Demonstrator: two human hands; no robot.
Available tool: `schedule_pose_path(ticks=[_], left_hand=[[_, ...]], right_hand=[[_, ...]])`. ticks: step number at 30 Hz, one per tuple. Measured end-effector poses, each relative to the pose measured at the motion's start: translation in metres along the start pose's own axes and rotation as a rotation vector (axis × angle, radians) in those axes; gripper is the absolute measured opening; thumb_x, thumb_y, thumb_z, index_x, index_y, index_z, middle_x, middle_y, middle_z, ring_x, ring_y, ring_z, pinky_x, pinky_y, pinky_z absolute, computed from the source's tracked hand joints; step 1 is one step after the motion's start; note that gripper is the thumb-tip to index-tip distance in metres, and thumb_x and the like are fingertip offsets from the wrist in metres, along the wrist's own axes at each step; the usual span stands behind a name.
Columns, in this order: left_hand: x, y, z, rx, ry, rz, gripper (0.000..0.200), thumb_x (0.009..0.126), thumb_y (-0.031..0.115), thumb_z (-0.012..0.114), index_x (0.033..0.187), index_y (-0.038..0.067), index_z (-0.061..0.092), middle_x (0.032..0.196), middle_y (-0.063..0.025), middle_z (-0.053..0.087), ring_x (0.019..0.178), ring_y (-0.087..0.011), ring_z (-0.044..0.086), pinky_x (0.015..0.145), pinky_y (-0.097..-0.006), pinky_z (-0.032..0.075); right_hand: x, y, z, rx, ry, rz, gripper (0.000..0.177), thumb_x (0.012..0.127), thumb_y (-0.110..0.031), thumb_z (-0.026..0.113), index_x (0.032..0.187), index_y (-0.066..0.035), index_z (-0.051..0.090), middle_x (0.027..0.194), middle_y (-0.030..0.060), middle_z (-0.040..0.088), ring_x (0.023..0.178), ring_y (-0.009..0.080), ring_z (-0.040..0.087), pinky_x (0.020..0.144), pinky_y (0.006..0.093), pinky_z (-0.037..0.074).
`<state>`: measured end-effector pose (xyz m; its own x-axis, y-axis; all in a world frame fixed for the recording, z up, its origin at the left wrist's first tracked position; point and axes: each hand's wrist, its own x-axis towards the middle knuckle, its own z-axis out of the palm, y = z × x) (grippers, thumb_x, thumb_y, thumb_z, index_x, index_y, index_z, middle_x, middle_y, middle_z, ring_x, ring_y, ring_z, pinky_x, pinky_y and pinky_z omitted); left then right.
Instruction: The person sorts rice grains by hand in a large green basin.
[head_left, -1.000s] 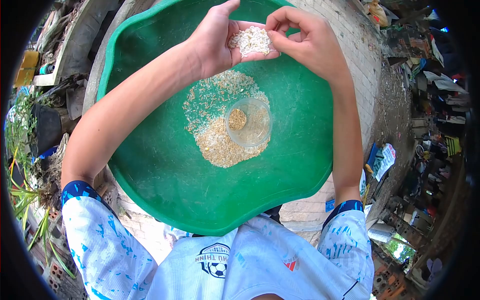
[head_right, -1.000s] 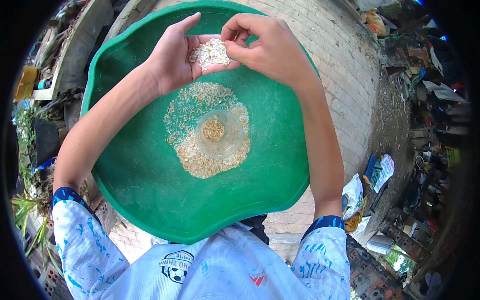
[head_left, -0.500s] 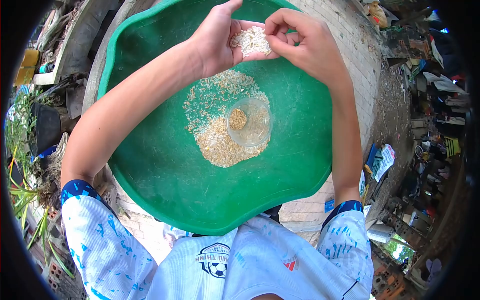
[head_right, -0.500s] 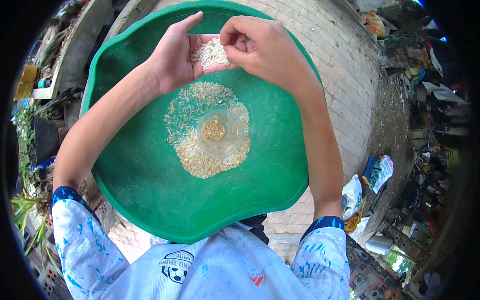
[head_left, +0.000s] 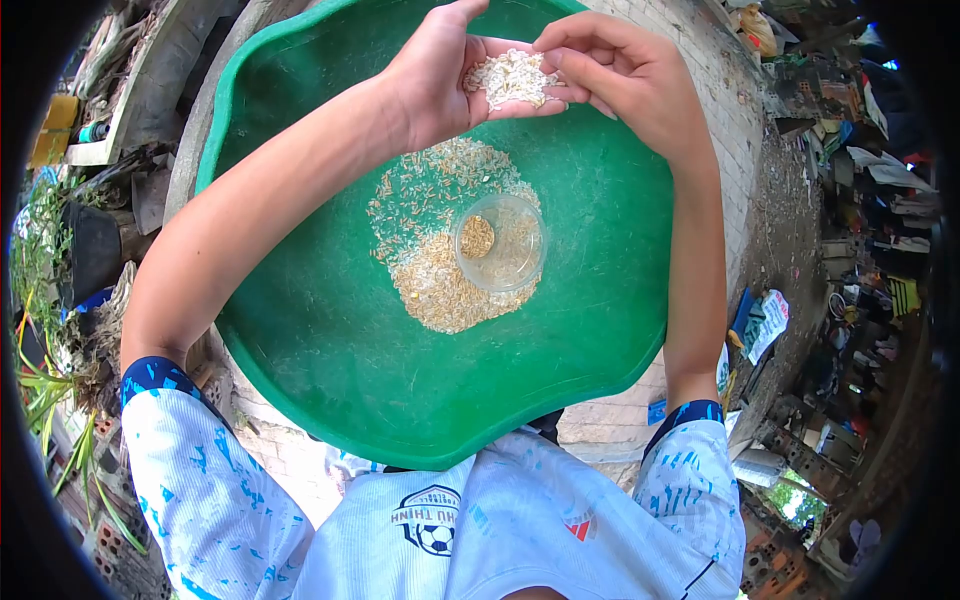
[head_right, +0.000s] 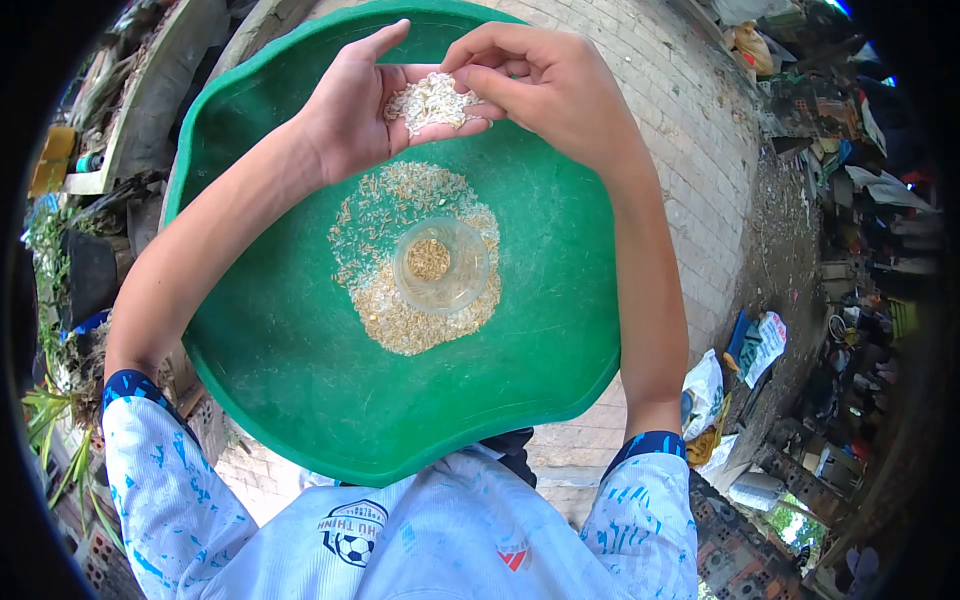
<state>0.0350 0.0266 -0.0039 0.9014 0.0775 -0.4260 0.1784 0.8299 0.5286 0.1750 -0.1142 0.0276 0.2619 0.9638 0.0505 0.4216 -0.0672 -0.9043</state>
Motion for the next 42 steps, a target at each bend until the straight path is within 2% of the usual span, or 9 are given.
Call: schedule_pose_path(ticks=[10,16,18,20,22,23,27,32,42], left_hand=[[0.001,-0.001,0.002,0.011,0.074,-0.007,0.07,0.105,0.048,0.03,0.131,-0.015,0.044,0.125,-0.0272,0.058,0.115,-0.0391,0.063,0.101,-0.0428,0.054],[0.006,0.001,-0.008,0.008,0.001,-0.038,0.07,0.105,0.048,0.028,0.13,-0.013,0.049,0.126,-0.0257,0.059,0.114,-0.0319,0.064,0.101,-0.039,0.055],[0.003,0.002,-0.004,-0.013,-0.078,-0.064,0.07,0.105,0.049,0.027,0.13,-0.013,0.05,0.127,-0.0253,0.059,0.113,-0.0309,0.064,0.101,-0.0374,0.055],[0.004,0.002,-0.003,0.005,-0.015,-0.05,0.071,0.105,0.049,0.026,0.13,-0.013,0.049,0.129,-0.0273,0.057,0.115,-0.0327,0.064,0.101,-0.0378,0.055],[0.001,0.001,0.003,0.019,0.042,-0.036,0.072,0.105,0.049,0.026,0.131,-0.014,0.048,0.131,-0.0293,0.056,0.117,-0.0345,0.063,0.101,-0.0382,0.055],[-0.003,0.002,0.009,0.013,0.052,-0.047,0.073,0.105,0.049,0.025,0.132,-0.016,0.046,0.132,-0.0317,0.054,0.118,-0.0368,0.061,0.102,-0.0389,0.054],[-0.002,0.002,0.004,-0.019,-0.04,-0.069,0.076,0.105,0.049,0.024,0.135,-0.019,0.04,0.134,-0.0371,0.05,0.122,-0.0424,0.058,0.104,-0.0409,0.052],[-0.003,0.001,0.003,-0.013,-0.032,-0.071,0.076,0.105,0.049,0.023,0.136,-0.019,0.039,0.133,-0.0359,0.051,0.121,-0.0416,0.059,0.103,-0.0411,0.053],[-0.004,0.001,0.008,0.034,0.1,-0.01,0.07,0.105,0.048,0.028,0.129,-0.016,0.046,0.128,-0.031,0.055,0.116,-0.0425,0.062,0.101,-0.0436,0.054]], right_hand=[[0.0,-0.004,-0.01,0.122,-0.096,0.065,0.014,0.093,-0.008,0.064,0.105,-0.001,0.066,0.086,0.0017,0.068,0.069,0.0039,0.06,0.054,0.016,0.043],[-0.011,-0.025,-0.005,0.137,-0.438,0.125,0.01,0.089,-0.003,0.063,0.097,-0.002,0.07,0.082,0.0016,0.067,0.068,0.0048,0.06,0.052,0.0191,0.043],[-0.012,-0.035,0.0,-0.065,-0.719,0.271,0.01,0.087,-0.003,0.064,0.093,-0.003,0.072,0.078,0.0019,0.067,0.067,0.0058,0.061,0.053,0.0204,0.045],[-0.007,-0.031,-0.002,-0.215,-0.693,0.297,0.011,0.086,-0.004,0.067,0.094,-0.004,0.074,0.076,0.0034,0.068,0.066,0.0081,0.064,0.057,0.0221,0.049],[-0.005,-0.009,-0.001,-0.181,-0.083,-0.1,0.013,0.085,-0.006,0.068,0.097,-0.004,0.075,0.077,0.0048,0.069,0.066,0.01,0.064,0.061,0.0239,0.05],[-0.003,-0.007,-0.005,-0.313,0.041,-0.119,0.014,0.084,-0.008,0.07,0.097,-0.003,0.075,0.079,0.0063,0.069,0.068,0.0119,0.064,0.065,0.0261,0.051],[-0.001,0.001,-0.008,-0.504,0.139,-0.156,0.015,0.083,-0.01,0.071,0.097,-0.003,0.074,0.082,0.0081,0.068,0.072,0.0158,0.065,0.067,0.0281,0.051],[0.004,0.011,-0.005,-0.556,0.081,-0.263,0.013,0.084,-0.011,0.071,0.092,-0.001,0.071,0.085,0.0106,0.067,0.076,0.022,0.066,0.071,0.0329,0.053],[0.001,-0.009,0.002,-0.427,0.075,-0.223,0.012,0.085,-0.007,0.068,0.094,-0.001,0.067,0.086,0.0098,0.068,0.073,0.0163,0.067,0.064,0.0297,0.054]])
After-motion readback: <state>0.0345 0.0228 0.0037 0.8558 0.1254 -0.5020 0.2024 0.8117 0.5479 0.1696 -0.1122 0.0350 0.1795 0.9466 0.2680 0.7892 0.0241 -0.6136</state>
